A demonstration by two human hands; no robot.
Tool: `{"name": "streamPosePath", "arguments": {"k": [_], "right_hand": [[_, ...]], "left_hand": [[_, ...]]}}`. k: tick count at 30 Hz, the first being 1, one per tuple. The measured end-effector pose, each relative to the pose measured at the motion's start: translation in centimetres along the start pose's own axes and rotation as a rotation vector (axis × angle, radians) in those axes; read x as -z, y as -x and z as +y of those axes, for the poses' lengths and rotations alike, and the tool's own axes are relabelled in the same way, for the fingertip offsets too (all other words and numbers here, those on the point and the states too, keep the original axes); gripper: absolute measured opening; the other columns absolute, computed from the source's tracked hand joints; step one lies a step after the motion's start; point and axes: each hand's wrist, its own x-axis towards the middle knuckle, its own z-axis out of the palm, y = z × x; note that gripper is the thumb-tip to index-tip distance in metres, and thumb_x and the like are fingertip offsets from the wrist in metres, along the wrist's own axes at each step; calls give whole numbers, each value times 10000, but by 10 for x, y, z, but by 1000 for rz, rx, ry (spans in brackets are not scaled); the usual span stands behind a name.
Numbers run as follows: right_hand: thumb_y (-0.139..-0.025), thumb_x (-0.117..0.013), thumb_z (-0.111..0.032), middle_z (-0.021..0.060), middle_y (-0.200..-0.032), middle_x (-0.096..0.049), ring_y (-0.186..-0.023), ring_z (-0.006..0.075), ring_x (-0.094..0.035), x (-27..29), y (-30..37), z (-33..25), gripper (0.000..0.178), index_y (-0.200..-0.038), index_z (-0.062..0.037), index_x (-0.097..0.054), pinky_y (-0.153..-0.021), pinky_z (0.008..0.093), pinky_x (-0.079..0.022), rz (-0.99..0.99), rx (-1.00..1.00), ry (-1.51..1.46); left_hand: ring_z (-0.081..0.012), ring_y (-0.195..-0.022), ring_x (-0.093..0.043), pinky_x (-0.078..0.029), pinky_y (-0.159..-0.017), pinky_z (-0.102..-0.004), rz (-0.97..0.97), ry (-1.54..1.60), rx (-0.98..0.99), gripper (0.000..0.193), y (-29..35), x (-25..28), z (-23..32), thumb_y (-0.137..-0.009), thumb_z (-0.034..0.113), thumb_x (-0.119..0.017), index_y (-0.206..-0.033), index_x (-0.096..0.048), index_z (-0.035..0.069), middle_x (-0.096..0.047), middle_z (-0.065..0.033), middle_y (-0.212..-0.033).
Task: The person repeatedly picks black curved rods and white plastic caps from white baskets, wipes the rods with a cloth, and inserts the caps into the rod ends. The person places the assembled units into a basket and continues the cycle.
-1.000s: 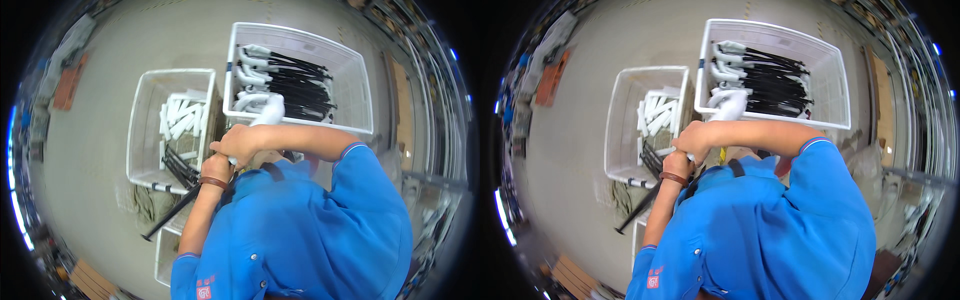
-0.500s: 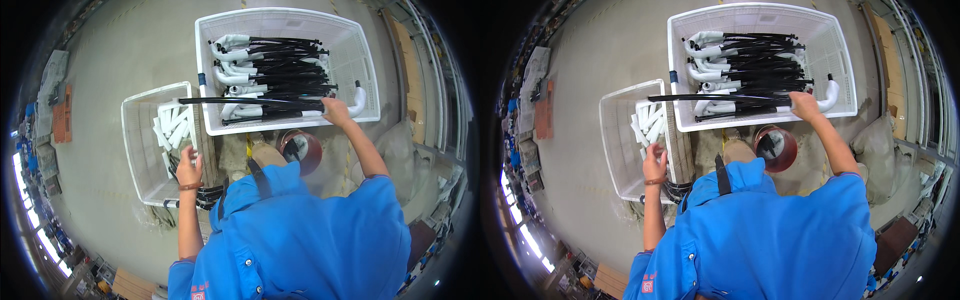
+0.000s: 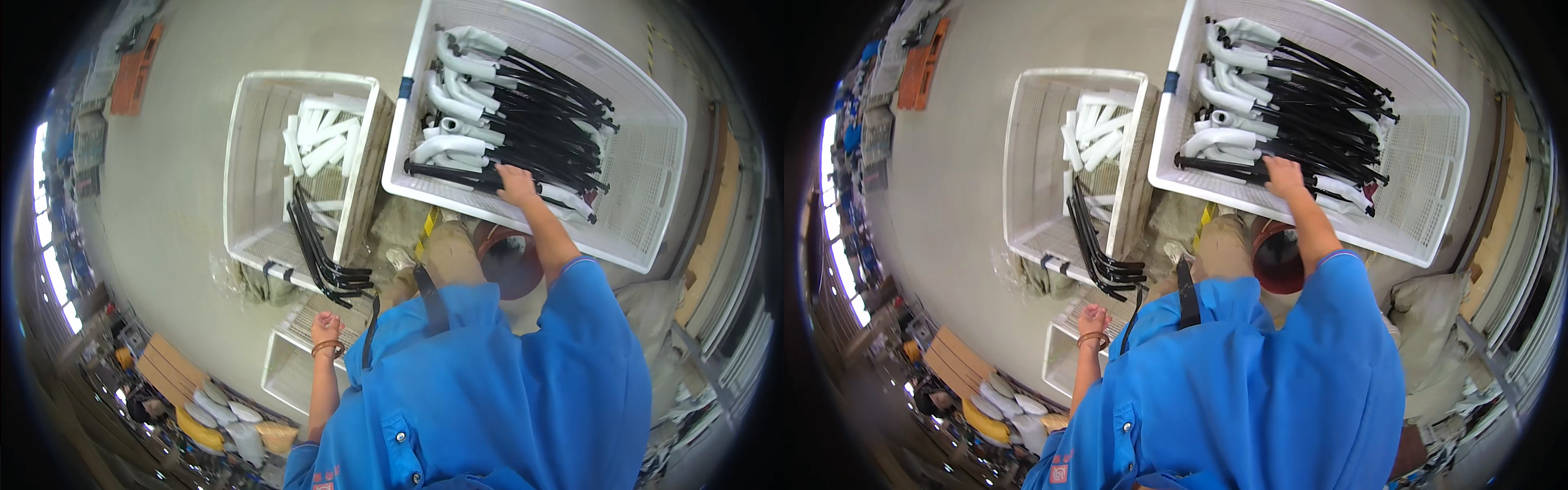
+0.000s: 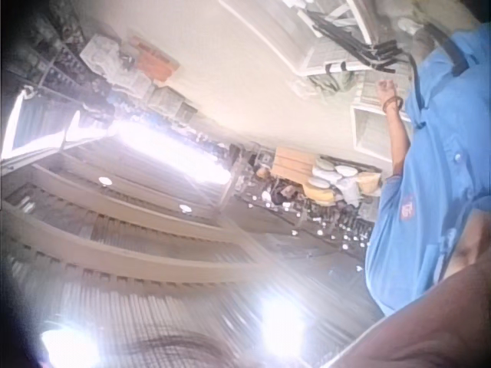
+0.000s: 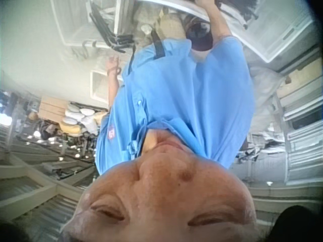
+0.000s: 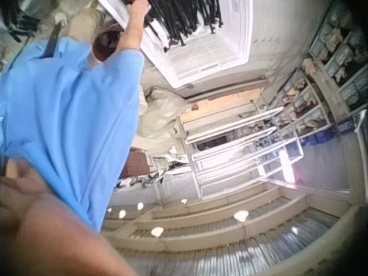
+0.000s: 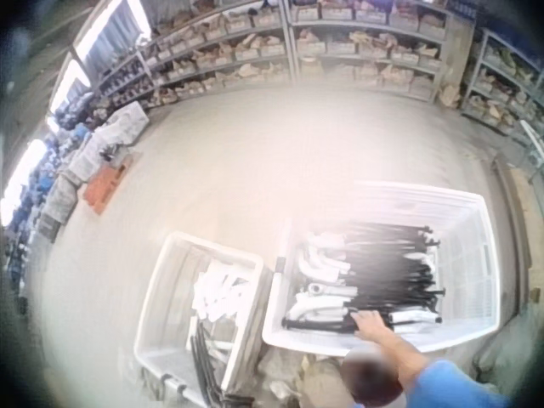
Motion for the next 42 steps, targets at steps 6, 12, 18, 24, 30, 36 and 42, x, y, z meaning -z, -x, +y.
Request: {"name": "streamPosePath", "arguments": {"k": [6, 12, 18, 24, 30, 36, 42], "right_hand": [[-832, -603, -103, 135, -1002, -646, -1020, 341, -591, 2, -31, -150, 275, -1102, -86, -651, -891, 431, -451, 319, 176, -333], [-805, -535, -69, 92, -878, -680, -814, 274, -646, -40, 34, -327, 196, -945, -90, -671, -716, 392, -477, 303, 916, -331], [-821, -689, -236, 179, -1046, -688, -932, 335, -666, -255, 23, -471, 394, -1147, -24, -628, -810, 393, -525, -117, 538, -220], [-790, -708, -389, 224, -955, -687, -930, 397, -656, -277, -1, -532, 404, -971, -33, -647, -820, 450, -517, -200, 80, -216], [-843, -696, -372, 212, -769, -649, -733, 413, -633, -38, 37, -529, 351, -855, -35, -602, -635, 461, -490, 380, 418, -187], [-749, -776, -217, 117, -726, -577, -620, 236, -561, 187, 275, -421, 293, -857, 6, -620, -579, 324, -436, 345, 619, -56], [-693, -724, -210, 204, -1044, -630, -993, 281, -618, 307, 493, -374, 506, -1095, 79, -619, -880, 348, -484, 663, 559, -206]], "left_hand": [[-196, -649, -687, -526, -511, -263, -21, 234, 150, 295, 24, -13, -67, -862, 84, -691, -1102, -528, 24, -666, -109, -932], [-188, -676, -685, -516, -543, -269, -106, 431, 244, 282, 20, -44, -127, -883, 124, -682, -1117, -560, 24, -677, -104, -911], [-171, -706, -685, -521, -579, -260, -73, 538, 252, 247, 31, -37, -218, -895, 142, -664, -1089, -574, 20, -697, -98, -919], [-191, -693, -706, -523, -544, -265, 81, 767, 507, 185, 92, -12, -325, -865, 129, -674, -1011, -610, 36, -702, -93, -887], [-229, -748, -712, -545, -633, -343, -18, 254, 166, 289, 44, 39, -324, -871, 221, -655, -1074, -600, 22, -709, -125, -906], [-281, -933, -687, -548, -776, -372, 84, 259, -579, 369, 24, 101, -96, -847, 212, -703, -1179, -579, 112, -675, -95, -1085], [-324, -1229, -511, -400, -1026, -421, -179, 295, -1659, 731, 152, 104, 121, -694, 179, -807, -1331, -468, 64, -522, -142, -1342]]}}
